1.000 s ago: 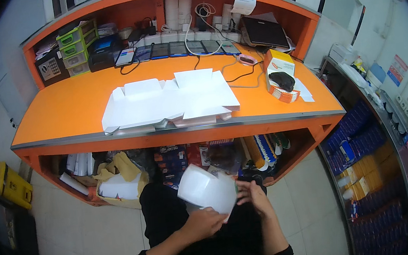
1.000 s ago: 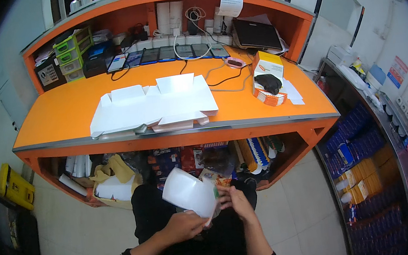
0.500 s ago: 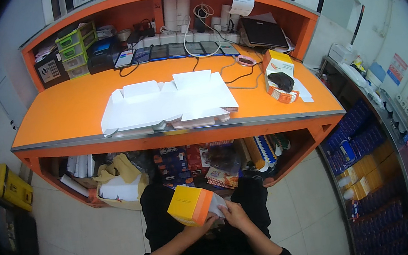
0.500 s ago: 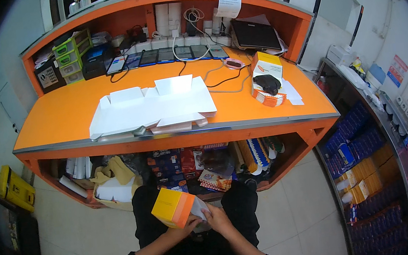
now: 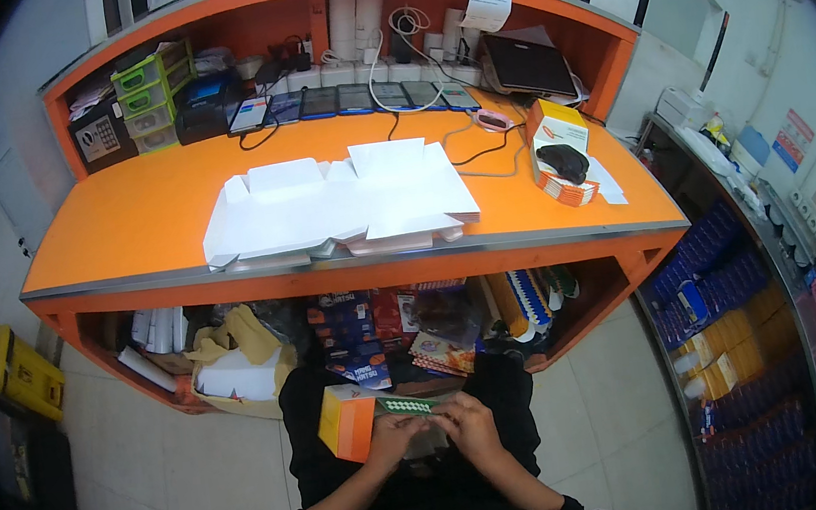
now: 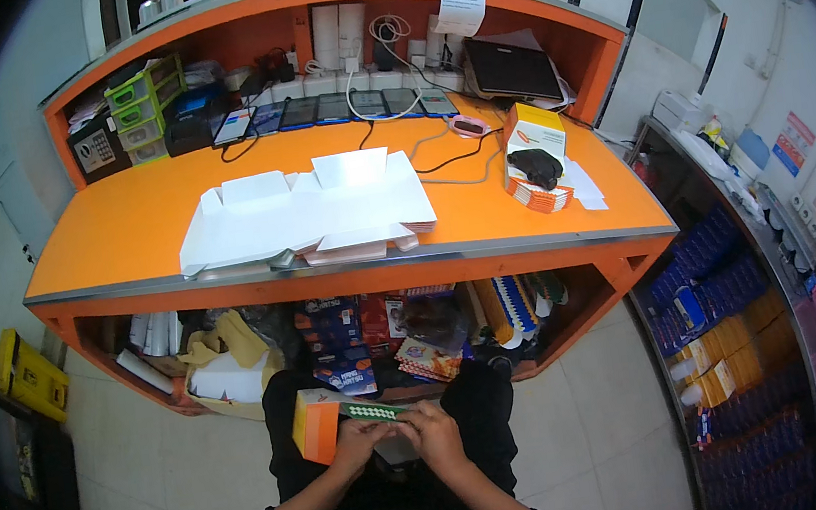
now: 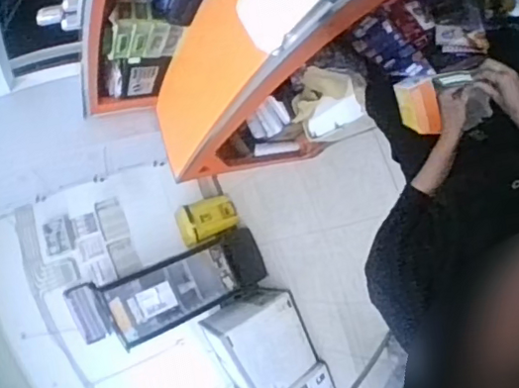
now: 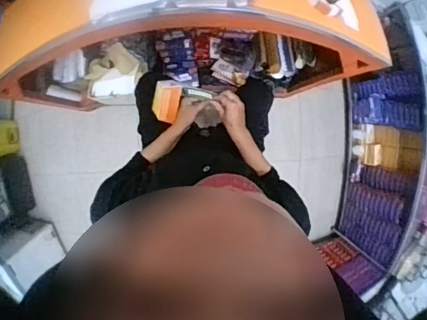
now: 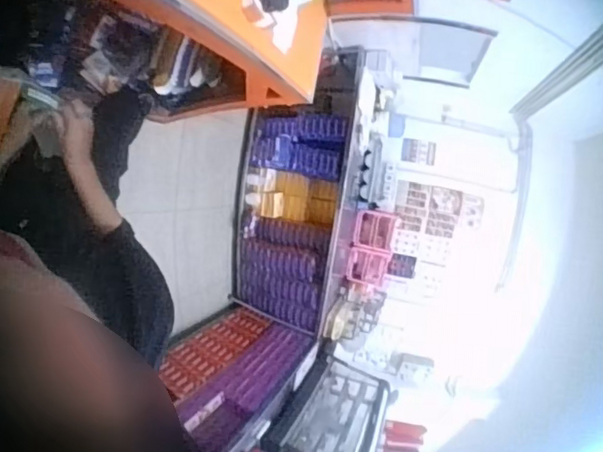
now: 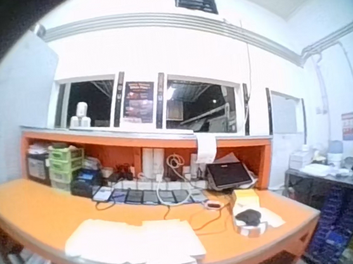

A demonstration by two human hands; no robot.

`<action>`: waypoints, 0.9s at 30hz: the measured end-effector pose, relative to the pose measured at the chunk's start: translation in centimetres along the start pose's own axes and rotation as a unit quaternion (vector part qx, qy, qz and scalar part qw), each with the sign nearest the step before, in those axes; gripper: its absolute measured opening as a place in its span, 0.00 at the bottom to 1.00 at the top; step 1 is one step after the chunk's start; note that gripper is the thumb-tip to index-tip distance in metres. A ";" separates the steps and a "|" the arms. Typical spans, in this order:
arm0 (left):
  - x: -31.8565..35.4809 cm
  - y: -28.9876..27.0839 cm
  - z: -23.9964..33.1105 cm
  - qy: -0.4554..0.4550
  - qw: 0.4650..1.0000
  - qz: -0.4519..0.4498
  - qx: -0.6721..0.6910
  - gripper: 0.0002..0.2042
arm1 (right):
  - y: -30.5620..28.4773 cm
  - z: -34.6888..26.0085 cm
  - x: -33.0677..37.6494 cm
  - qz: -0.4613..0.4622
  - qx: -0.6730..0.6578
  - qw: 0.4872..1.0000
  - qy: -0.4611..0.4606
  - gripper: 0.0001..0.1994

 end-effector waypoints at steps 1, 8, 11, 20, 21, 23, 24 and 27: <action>0.1 0.1 0.2 -0.004 1.000 0.004 0.015 0.10 | -0.2 0.0 0.0 0.014 -0.017 1.000 -0.005 0.06; 0.7 1.6 1.8 -0.011 0.998 -0.048 0.031 0.11 | 0.0 1.5 -0.4 0.045 -0.168 0.983 0.061 0.09; 1.2 1.6 2.8 0.017 0.998 -0.047 0.049 0.11 | -0.5 0.3 -1.0 0.043 -0.116 0.992 0.015 0.07; 1.1 1.7 4.0 0.022 0.997 -0.062 0.041 0.10 | -1.8 -0.5 -1.8 0.089 -0.112 0.990 -0.003 0.09; 0.9 1.5 3.9 0.023 0.997 -0.061 0.047 0.10 | -1.7 -0.5 -1.8 0.083 -0.115 0.990 -0.004 0.09; 0.6 1.0 3.7 0.025 0.996 -0.048 0.068 0.10 | -1.5 -1.0 -1.7 0.062 -0.091 0.994 -0.014 0.09; 0.3 0.5 3.6 0.026 0.996 -0.036 0.081 0.09 | -1.3 -1.2 -1.7 0.052 -0.082 0.995 -0.018 0.09; 0.1 0.0 3.4 0.022 0.995 -0.019 0.098 0.09 | -0.9 -2.2 -1.6 0.028 -0.042 0.998 -0.029 0.12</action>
Point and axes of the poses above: each hand's wrist, its own x-axis away from the middle knuckle, its own y-axis out of the palm, z = x × y, the point moved 9 cm from there along -x, towards the middle knuckle, and after that the axes turned 15 degrees about -y, right-handed, at the moved point
